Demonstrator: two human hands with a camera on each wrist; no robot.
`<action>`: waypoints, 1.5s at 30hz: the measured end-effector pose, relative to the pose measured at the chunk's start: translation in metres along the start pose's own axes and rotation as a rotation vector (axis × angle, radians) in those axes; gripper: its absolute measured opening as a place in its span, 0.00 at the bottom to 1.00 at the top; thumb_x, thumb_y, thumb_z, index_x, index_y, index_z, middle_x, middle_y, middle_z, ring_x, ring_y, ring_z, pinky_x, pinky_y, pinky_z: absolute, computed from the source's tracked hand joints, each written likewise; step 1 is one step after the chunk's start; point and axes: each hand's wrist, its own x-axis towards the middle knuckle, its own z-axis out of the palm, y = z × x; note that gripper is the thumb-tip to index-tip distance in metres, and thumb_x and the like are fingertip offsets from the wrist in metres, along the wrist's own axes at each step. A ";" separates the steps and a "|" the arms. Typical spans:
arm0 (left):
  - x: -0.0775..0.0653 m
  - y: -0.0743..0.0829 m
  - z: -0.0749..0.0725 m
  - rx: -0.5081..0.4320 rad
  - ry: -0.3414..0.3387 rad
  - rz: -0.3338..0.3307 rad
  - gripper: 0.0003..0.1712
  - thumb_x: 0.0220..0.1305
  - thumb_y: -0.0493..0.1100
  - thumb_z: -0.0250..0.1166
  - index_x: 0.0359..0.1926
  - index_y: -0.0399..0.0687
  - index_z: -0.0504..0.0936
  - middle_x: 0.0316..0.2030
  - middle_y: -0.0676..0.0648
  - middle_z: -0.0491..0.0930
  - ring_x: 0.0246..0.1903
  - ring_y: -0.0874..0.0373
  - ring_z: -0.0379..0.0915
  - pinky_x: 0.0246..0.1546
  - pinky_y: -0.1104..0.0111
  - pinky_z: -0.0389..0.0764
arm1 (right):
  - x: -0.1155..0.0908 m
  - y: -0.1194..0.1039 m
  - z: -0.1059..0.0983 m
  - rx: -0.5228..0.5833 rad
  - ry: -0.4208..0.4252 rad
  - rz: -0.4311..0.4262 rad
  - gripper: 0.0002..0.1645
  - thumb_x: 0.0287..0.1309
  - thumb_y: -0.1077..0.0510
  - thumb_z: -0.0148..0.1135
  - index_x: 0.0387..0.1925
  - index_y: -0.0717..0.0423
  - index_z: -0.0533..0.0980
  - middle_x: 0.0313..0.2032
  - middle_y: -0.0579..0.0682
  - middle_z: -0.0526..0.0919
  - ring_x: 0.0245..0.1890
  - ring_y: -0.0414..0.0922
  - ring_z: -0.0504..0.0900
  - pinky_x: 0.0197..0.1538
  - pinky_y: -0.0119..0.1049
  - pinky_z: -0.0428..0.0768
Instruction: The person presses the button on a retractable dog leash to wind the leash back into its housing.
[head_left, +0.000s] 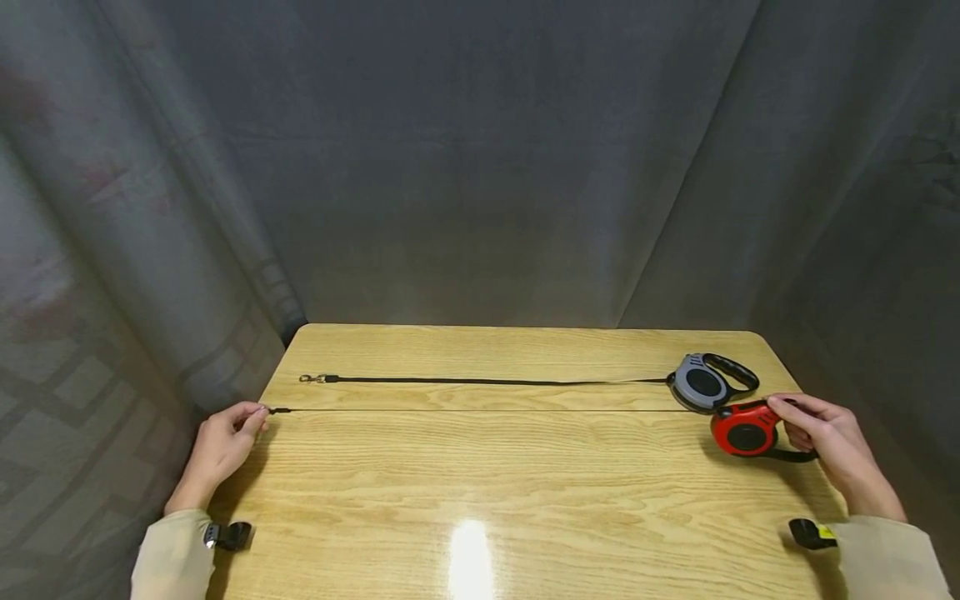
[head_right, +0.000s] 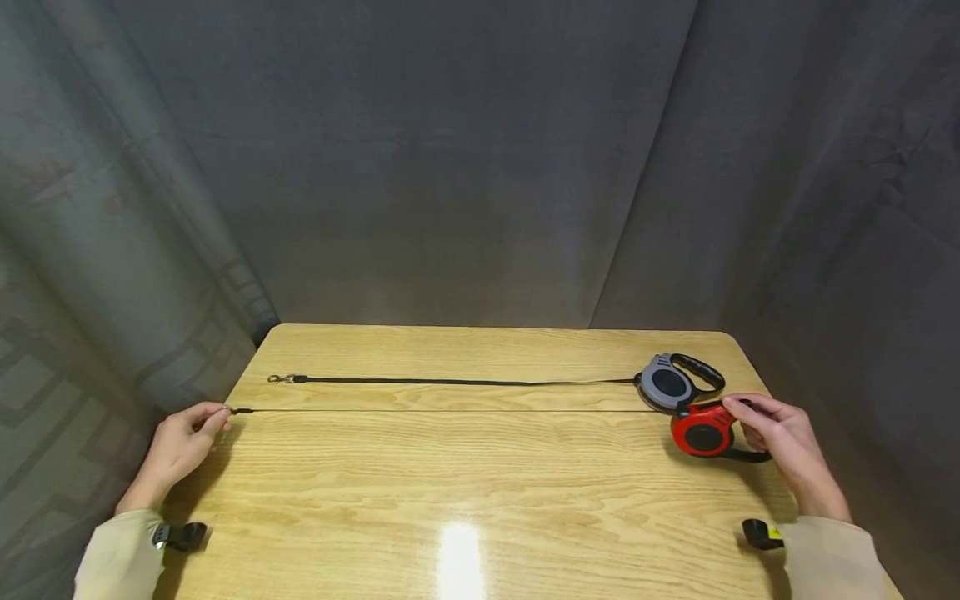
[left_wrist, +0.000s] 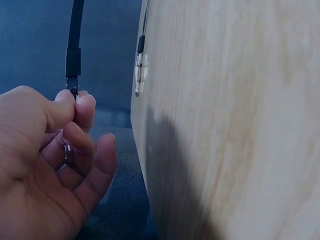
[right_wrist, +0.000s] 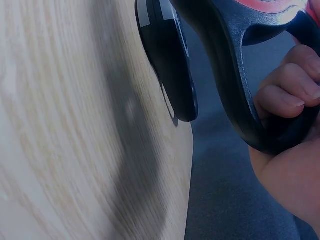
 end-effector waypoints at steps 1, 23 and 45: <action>0.000 0.000 0.000 -0.001 0.003 0.004 0.17 0.83 0.45 0.57 0.48 0.34 0.85 0.36 0.41 0.86 0.29 0.65 0.68 0.30 0.72 0.69 | 0.000 0.000 0.000 -0.001 -0.001 -0.001 0.19 0.76 0.68 0.58 0.40 0.43 0.89 0.22 0.41 0.73 0.20 0.49 0.58 0.31 0.45 0.50; -0.003 -0.001 0.003 -0.014 0.042 0.047 0.14 0.81 0.41 0.60 0.46 0.35 0.87 0.35 0.40 0.89 0.28 0.71 0.68 0.30 0.75 0.69 | 0.000 -0.001 0.008 0.022 -0.021 -0.015 0.20 0.76 0.68 0.57 0.39 0.43 0.89 0.21 0.40 0.73 0.19 0.47 0.59 0.30 0.45 0.51; -0.005 0.007 0.004 -0.021 0.017 0.033 0.15 0.82 0.44 0.59 0.46 0.36 0.87 0.36 0.41 0.88 0.28 0.69 0.69 0.31 0.73 0.69 | -0.001 -0.002 0.013 0.026 -0.028 -0.032 0.19 0.76 0.68 0.57 0.39 0.45 0.88 0.21 0.41 0.73 0.19 0.46 0.59 0.30 0.45 0.51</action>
